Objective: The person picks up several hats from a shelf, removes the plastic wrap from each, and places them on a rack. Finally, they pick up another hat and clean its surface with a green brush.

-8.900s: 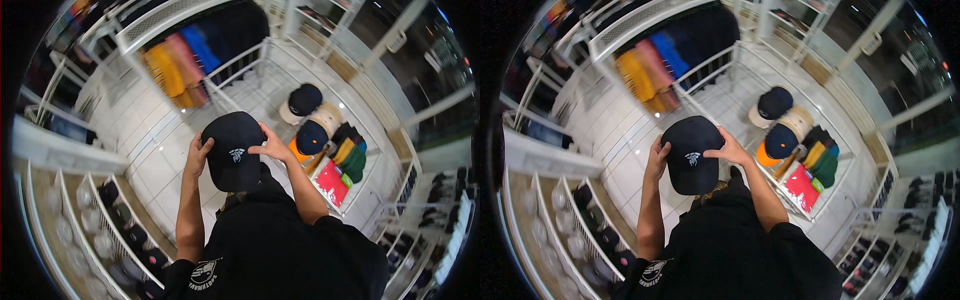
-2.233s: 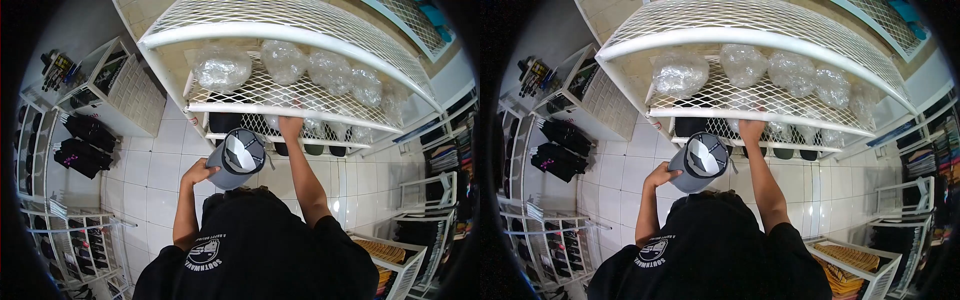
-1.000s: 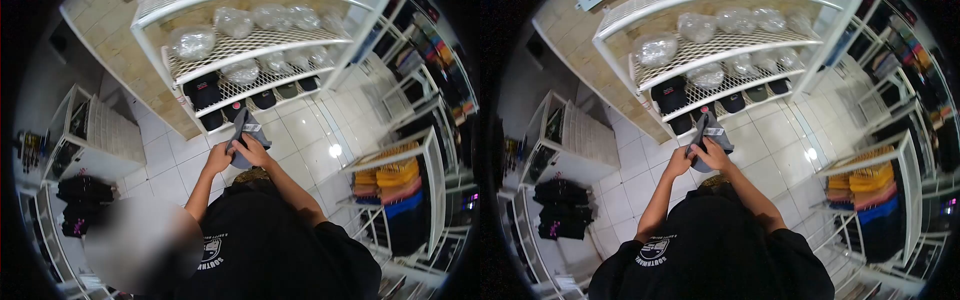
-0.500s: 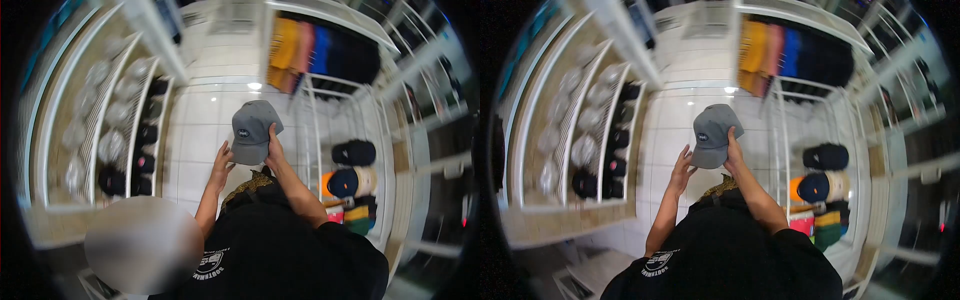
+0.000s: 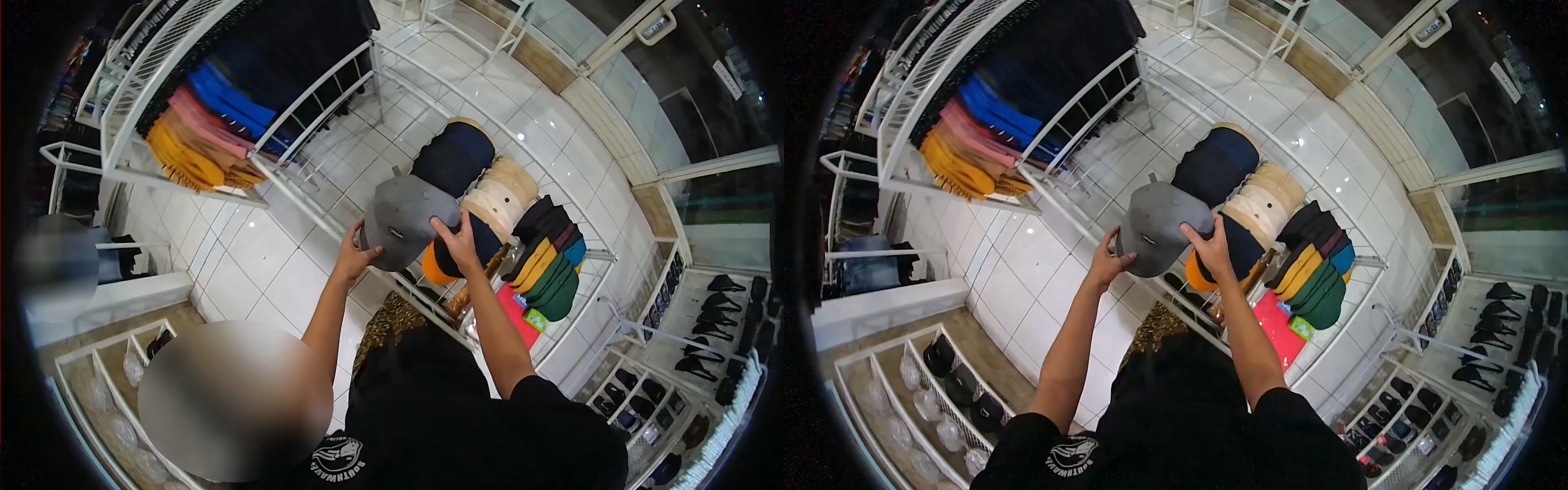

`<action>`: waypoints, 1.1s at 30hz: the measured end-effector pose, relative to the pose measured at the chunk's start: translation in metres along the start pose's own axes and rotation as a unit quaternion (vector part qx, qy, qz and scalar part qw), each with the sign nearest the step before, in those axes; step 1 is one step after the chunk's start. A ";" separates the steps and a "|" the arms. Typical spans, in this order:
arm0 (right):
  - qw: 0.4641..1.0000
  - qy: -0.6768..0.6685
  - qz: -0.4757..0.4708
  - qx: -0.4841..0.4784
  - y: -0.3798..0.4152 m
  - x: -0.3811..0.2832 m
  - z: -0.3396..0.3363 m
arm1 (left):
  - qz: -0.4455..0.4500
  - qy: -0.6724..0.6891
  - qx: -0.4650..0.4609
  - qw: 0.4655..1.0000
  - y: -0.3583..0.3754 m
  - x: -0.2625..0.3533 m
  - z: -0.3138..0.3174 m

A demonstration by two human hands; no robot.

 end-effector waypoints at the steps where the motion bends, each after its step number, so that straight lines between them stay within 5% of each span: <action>1: 0.996 0.087 0.027 -0.009 -0.014 0.012 -0.005 | 0.013 0.001 -0.013 1.000 -0.030 -0.015 0.003; 2: 0.974 0.224 0.024 0.024 -0.027 0.019 -0.010 | 0.047 -0.102 0.022 0.993 -0.057 -0.026 0.002; 7: 0.957 0.246 0.146 -0.047 -0.077 0.076 -0.004 | -0.020 -0.180 0.038 0.983 -0.142 -0.080 0.001; 9: 0.941 0.327 0.084 -0.009 -0.090 0.081 -0.004 | -0.057 -0.162 0.041 0.984 -0.160 -0.100 0.004; 11: 0.933 0.356 0.050 0.019 -0.101 0.087 -0.008 | 0.011 -0.243 -0.034 0.969 -0.176 -0.110 0.024; 15: 0.943 0.332 -0.020 0.021 -0.114 0.117 -0.019 | -0.015 -0.220 -0.071 0.973 -0.181 -0.112 0.085; 17: 0.942 0.334 -0.029 0.023 -0.113 0.104 -0.014 | -0.201 0.090 -0.141 0.965 -0.164 -0.095 0.109; 23: 0.912 0.392 -0.077 0.096 -0.117 0.081 -0.021 | -0.141 0.113 -0.117 0.977 -0.177 -0.091 0.131; 26: 0.886 0.430 0.008 0.173 -0.116 0.076 -0.032 | -0.156 0.117 -0.134 0.972 -0.196 -0.086 0.140; 29: 0.939 0.330 -0.011 0.098 -0.119 0.087 -0.018 | -0.159 0.104 -0.140 0.972 -0.195 -0.075 0.137; 33: 0.881 0.461 -0.100 0.035 -0.099 0.090 0.000 | -0.090 0.039 -0.129 0.987 -0.177 -0.093 0.112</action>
Point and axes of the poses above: each hand's wrist, its own y-axis away from the middle knuckle, its own z-axis out of the palm, x = y × z, the point moved 5 cm from there along -y, towards the middle knuckle, and after that the axes turned 2 degrees about -y, right-handed, at the moved point
